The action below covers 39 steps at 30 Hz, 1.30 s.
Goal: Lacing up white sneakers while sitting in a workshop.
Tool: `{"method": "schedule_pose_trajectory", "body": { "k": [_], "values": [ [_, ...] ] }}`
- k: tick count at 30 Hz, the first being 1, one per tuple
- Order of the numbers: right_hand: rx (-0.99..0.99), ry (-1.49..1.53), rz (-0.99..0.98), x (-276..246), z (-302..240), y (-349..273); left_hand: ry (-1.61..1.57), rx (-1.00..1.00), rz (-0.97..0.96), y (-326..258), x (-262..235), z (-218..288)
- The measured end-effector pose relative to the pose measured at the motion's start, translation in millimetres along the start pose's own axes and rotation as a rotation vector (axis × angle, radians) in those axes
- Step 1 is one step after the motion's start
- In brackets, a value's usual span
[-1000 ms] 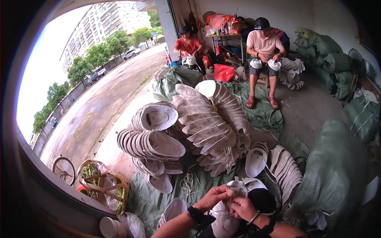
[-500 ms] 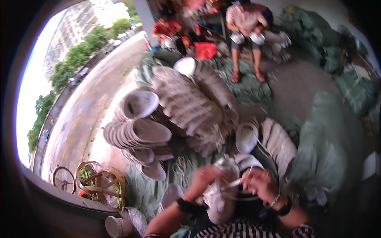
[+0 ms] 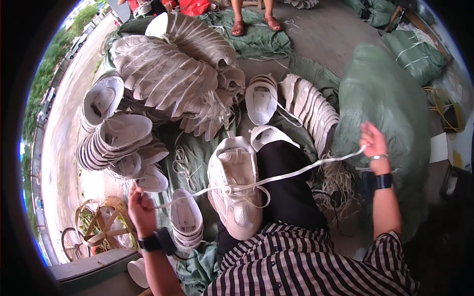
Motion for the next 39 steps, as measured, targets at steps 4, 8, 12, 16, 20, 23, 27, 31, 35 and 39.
{"method": "schedule_pose_trajectory", "body": {
  "k": [4, 8, 12, 16, 20, 23, 27, 31, 35, 39],
  "values": [
    [-0.024, -0.700, -0.171, 162.3, 98.9, -38.0, 0.739, 0.173, -0.434, -85.3, 144.7, -23.6],
    [-0.185, -1.208, -0.552, 248.7, 182.3, -96.9, 1.426, 0.855, -1.100, -154.5, 262.9, -37.1],
    [-0.523, -1.624, -0.636, 263.2, 216.6, -107.2, 1.628, 0.911, -1.165, -134.5, 253.1, -61.0],
    [-0.335, -1.443, -0.653, 250.0, 212.9, -92.2, 1.292, 0.347, -0.990, -100.3, 224.2, -75.9],
    [0.260, -0.737, -0.333, 194.4, 182.5, -46.8, 0.703, -0.282, -0.852, -85.5, 189.8, -107.0],
    [0.319, -0.561, -0.194, 140.2, 157.9, -23.7, 0.629, -0.220, -0.750, -89.2, 177.8, -115.3],
    [0.153, -0.714, -0.020, 86.6, 129.0, -11.2, 0.618, -0.028, -0.531, -95.1, 165.6, -111.6],
    [-0.461, -1.100, 0.108, 143.8, 102.7, -58.0, 0.662, 0.046, -0.433, -95.4, 150.7, -106.9],
    [-0.289, -1.029, -0.516, 218.1, 183.0, -128.4, 0.871, 0.179, -0.534, -91.7, 142.3, -100.9],
    [-0.409, -1.440, -0.681, 231.0, 240.3, -145.0, 0.917, 0.248, -0.560, -87.4, 159.9, -82.4]
  ]
}}
Point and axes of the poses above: each hand's wrist, its own y-axis towards the middle knuckle, its own x-axis out of the palm, z = x × y, the point moved 10 cm from there along y, towards the middle knuckle, and after that the axes turned 10 degrees about x, right-handed, at the moved point
